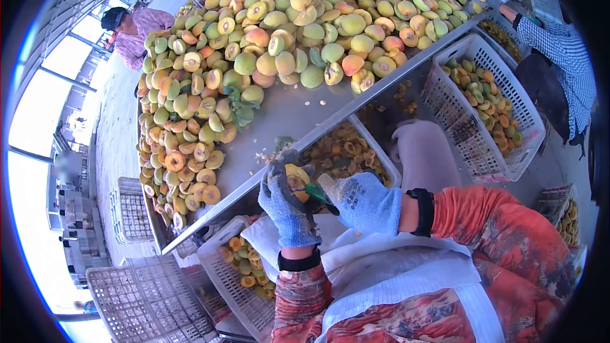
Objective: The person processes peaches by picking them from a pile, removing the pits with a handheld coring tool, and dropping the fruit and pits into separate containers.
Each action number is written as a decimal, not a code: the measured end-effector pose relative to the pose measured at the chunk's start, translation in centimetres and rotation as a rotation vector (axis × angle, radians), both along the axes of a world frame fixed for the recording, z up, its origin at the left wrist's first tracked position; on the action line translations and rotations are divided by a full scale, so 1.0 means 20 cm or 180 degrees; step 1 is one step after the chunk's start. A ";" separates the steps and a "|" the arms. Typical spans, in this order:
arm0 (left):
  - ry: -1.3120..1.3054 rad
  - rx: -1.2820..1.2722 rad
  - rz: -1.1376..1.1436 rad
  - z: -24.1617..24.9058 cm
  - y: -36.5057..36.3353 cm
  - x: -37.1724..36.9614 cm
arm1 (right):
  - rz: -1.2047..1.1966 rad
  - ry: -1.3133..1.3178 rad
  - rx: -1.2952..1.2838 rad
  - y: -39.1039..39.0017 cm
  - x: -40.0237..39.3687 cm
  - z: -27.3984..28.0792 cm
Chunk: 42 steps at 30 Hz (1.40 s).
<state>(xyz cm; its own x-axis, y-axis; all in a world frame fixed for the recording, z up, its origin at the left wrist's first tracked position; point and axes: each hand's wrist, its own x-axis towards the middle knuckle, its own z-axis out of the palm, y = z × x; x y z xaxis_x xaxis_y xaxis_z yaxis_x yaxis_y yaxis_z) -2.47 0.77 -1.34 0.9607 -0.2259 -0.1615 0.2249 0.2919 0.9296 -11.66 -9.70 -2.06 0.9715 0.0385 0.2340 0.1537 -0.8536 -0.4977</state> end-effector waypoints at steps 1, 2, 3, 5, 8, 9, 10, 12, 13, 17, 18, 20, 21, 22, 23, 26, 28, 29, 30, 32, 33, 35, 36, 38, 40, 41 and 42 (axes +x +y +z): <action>-0.0220 0.0091 -0.0079 0.01 0.00 0.00 | 0.0013 0.0127 0.0286 0.00 0.00 0.00; -0.0444 0.0184 -0.0158 0.02 0.00 0.00 | 0.0026 0.0249 0.0574 0.00 0.00 0.00; -0.0447 0.0181 -0.0165 0.02 0.00 0.01 | 0.0019 0.0246 0.0572 -0.02 0.01 0.04; -0.0549 0.0467 -0.0361 0.04 0.01 0.03 | 0.0677 0.2268 0.3588 -0.09 0.04 0.14; -0.0276 0.0119 -0.1085 0.12 0.02 0.06 | 0.1022 0.2435 0.5434 -0.10 0.01 0.07; -0.0297 0.0121 -0.1074 0.09 0.05 0.09 | 0.1192 0.2400 0.6059 -0.11 0.01 0.06; -0.1142 0.0755 -0.0822 0.02 0.10 0.13 | 0.1501 0.2402 0.6246 -0.13 0.01 0.09; 0.0208 0.0460 -0.0587 0.10 0.22 0.12 | 0.1344 0.2231 0.5747 -0.17 0.01 0.05; -0.0564 0.1326 -0.0364 0.06 0.34 0.13 | 0.1142 0.2052 0.5248 -0.18 0.01 0.04; -0.0738 0.4878 -0.1889 -0.25 1.12 0.35 | -0.0072 0.0983 -0.0062 -0.19 -0.04 -0.38; -0.1439 0.5664 -0.2128 -0.21 1.09 0.42 | -0.0088 0.0964 -0.0037 -0.19 -0.02 -0.40; -0.1584 0.4810 -0.1530 -0.19 1.02 0.52 | -0.0117 0.0838 0.0606 -0.18 0.00 -0.44; -0.1053 0.3374 -0.0954 -0.13 0.84 0.56 | -0.0129 0.0840 0.0638 -0.18 0.02 -0.46; -0.0990 0.3254 -0.0929 -0.02 0.59 0.61 | -0.0124 0.0730 0.0683 -0.19 0.04 -0.47; -0.0528 0.2145 -0.0761 0.02 0.36 0.67 | -0.0138 0.0618 0.0720 -0.21 0.06 -0.47; -0.0656 0.2204 -0.0702 -0.05 -0.29 0.90 | -0.0323 0.0626 0.0636 -0.29 0.08 -0.53; -0.0885 0.2388 -0.0854 -0.17 -0.64 1.03 | -0.0388 0.0633 0.0739 -0.34 0.09 -0.57; -0.1686 0.3379 -0.0903 -0.30 -0.76 1.15 | -0.0442 0.0646 0.0724 -0.37 0.10 -0.58; -0.1742 0.3370 -0.0635 -0.35 -0.86 1.14 | -0.0641 0.0653 0.1012 -0.39 0.12 -0.58; -0.1772 0.3350 -0.0372 -0.39 -0.92 1.12 | -0.0843 0.0676 0.1291 -0.43 0.15 -0.56; -0.1156 0.3098 -0.0707 -0.30 -0.90 1.07 | -0.0924 0.0820 0.1494 -0.45 0.15 -0.53; -0.0516 0.2859 -0.0974 -0.24 -0.77 1.02 | -0.0947 0.0981 0.1719 -0.44 0.17 -0.49; -0.0570 0.1970 -0.1292 -0.24 -0.63 1.00 | -0.0918 0.0711 0.2127 -0.43 0.17 -0.48; -0.0714 0.1008 -0.1714 -0.20 -0.42 0.84 | -0.0935 0.1076 0.3760 -0.43 0.19 -0.34; -0.1137 0.1215 -0.2059 -0.13 -0.27 0.63 | -0.0920 0.0790 0.5969 -0.36 0.21 -0.31; -0.1226 0.1425 -0.2299 -0.11 -0.20 0.54 | -0.0943 0.0875 0.5975 -0.34 0.20 -0.27; -0.1019 0.1048 -0.2128 -0.12 -0.15 0.44 | -0.0869 0.1118 0.6416 -0.34 0.19 -0.21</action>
